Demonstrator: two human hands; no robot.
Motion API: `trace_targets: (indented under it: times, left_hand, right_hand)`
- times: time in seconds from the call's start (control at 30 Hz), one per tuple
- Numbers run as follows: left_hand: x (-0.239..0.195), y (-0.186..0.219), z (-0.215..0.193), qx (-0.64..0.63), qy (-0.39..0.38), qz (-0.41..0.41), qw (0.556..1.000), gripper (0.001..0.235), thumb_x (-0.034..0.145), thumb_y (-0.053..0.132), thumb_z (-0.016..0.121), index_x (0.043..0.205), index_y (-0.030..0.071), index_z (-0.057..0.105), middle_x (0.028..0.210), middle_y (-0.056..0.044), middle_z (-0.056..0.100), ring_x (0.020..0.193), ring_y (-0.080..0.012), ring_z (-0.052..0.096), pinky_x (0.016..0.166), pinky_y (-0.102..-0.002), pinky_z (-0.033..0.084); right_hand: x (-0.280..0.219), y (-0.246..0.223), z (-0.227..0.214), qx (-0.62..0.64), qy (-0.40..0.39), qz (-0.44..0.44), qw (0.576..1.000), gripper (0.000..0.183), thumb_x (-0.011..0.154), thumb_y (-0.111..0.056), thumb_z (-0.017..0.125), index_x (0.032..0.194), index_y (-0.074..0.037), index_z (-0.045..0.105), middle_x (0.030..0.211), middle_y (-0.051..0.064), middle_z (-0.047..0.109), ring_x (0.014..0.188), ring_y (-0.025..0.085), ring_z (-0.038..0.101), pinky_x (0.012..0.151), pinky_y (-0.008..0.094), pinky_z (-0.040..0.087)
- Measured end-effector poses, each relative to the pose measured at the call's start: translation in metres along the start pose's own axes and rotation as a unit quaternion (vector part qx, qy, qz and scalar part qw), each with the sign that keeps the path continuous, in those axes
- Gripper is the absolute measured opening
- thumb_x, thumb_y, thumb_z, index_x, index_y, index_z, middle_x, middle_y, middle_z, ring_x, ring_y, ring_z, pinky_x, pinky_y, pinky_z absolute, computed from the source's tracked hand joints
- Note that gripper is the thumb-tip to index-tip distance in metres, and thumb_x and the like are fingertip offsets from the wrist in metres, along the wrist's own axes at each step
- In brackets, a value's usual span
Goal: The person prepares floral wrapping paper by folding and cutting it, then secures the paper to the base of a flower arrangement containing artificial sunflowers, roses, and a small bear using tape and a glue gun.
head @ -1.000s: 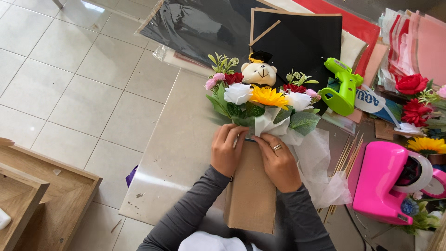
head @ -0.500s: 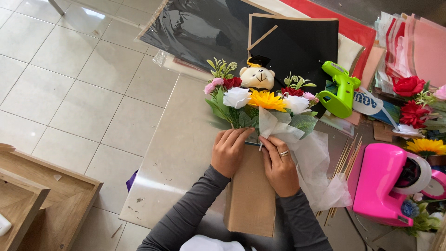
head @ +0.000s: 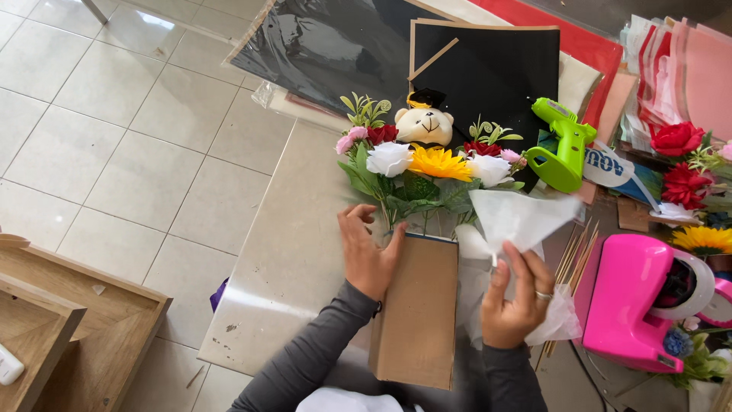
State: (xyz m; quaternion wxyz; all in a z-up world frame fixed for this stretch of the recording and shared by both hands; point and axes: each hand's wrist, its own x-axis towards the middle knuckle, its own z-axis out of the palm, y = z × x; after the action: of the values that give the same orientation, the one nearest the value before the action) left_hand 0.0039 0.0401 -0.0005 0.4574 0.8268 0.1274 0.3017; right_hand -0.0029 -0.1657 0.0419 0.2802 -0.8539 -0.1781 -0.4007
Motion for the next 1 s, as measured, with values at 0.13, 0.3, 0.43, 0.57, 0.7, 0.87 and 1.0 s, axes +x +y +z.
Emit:
trace_targets:
  times: [0.13, 0.3, 0.43, 0.57, 0.7, 0.87, 1.0]
  left_hand:
    - [0.009, 0.012, -0.012, -0.032, -0.217, -0.281, 0.934, 0.088, 0.075, 0.07, 0.068, 0.137, 0.008, 0.056, 0.131, -0.007, 0.048, 0.132, -0.0236, 0.051, 0.113, -0.037, 0.042]
    - [0.005, 0.005, -0.006, 0.001, -0.196, -0.237, 0.952, 0.074, 0.078, 0.065, 0.073, 0.124, 0.008, 0.062, 0.12, -0.005, 0.053, 0.119, -0.0221, 0.054, 0.107, -0.035, 0.043]
    - [0.002, -0.001, -0.002, 0.006, -0.184, -0.234, 0.955, 0.064, 0.079, 0.061, 0.075, 0.115, 0.01, 0.064, 0.116, -0.005, 0.053, 0.109, -0.0206, 0.057, 0.103, -0.034, 0.046]
    - [0.005, 0.009, -0.006, 0.007, -0.222, -0.282, 0.934, 0.06, 0.079, 0.063, 0.073, 0.109, 0.012, 0.065, 0.117, -0.002, 0.051, 0.116, -0.0189, 0.054, 0.107, -0.034, 0.044]
    - [0.0, -0.004, 0.0, 0.014, -0.201, -0.26, 0.944, 0.053, 0.08, 0.057, 0.075, 0.103, 0.01, 0.068, 0.114, -0.004, 0.051, 0.12, -0.02, 0.053, 0.111, -0.035, 0.041]
    - [-0.007, -0.021, 0.003, 0.019, -0.179, -0.199, 0.963, 0.045, 0.083, 0.05, 0.078, 0.105, 0.012, 0.068, 0.112, -0.005, 0.058, 0.11, -0.0209, 0.058, 0.103, -0.033, 0.045]
    - [-0.006, -0.014, -0.002, -0.007, -0.179, -0.272, 0.946, 0.056, 0.083, 0.052, 0.075, 0.121, 0.013, 0.062, 0.116, -0.001, 0.058, 0.104, -0.0169, 0.058, 0.1, -0.033, 0.047]
  right_hand:
    - [-0.008, 0.004, -0.02, -0.059, 0.064, 0.005, 0.996, 0.027, 0.114, -0.006, 0.056, 0.122, 0.013, 0.074, 0.118, 0.022, 0.058, 0.105, 0.038, 0.063, 0.095, 0.049, 0.056]
    - [-0.016, 0.036, -0.034, -0.088, -0.039, 0.108, 0.989, 0.024, 0.114, -0.004, 0.056, 0.124, 0.006, 0.075, 0.119, 0.019, 0.063, 0.111, 0.037, 0.064, 0.095, 0.048, 0.053]
    - [-0.01, 0.098, -0.048, -0.254, -0.292, 0.283, 0.878, 0.028, 0.108, -0.043, 0.058, 0.112, -0.024, 0.079, 0.088, 0.015, 0.077, 0.08, 0.04, 0.071, 0.069, 0.052, 0.052]
    - [0.042, 0.171, -0.023, -0.335, -0.129, 0.18, 0.916, 0.017, 0.115, -0.024, 0.072, 0.11, -0.011, 0.081, 0.094, 0.008, 0.077, 0.076, 0.023, 0.069, 0.065, 0.038, 0.054]
    - [0.092, 0.285, 0.065, -0.163, -0.112, 0.273, 0.941, 0.038, 0.103, -0.043, 0.071, 0.107, -0.005, 0.068, 0.099, 0.015, 0.073, 0.102, 0.036, 0.063, 0.088, 0.049, 0.046]
    - [0.125, 0.341, 0.141, -0.191, -0.313, 0.415, 0.833, 0.106, 0.07, -0.063, 0.084, 0.138, 0.007, 0.043, 0.142, 0.028, 0.049, 0.138, 0.043, 0.044, 0.113, 0.048, 0.036]
    - [0.149, 0.312, 0.116, 0.001, -0.269, 0.547, 0.793, 0.06, 0.071, -0.037, 0.079, 0.124, -0.011, 0.067, 0.121, 0.005, 0.071, 0.107, 0.022, 0.065, 0.089, 0.033, 0.047]
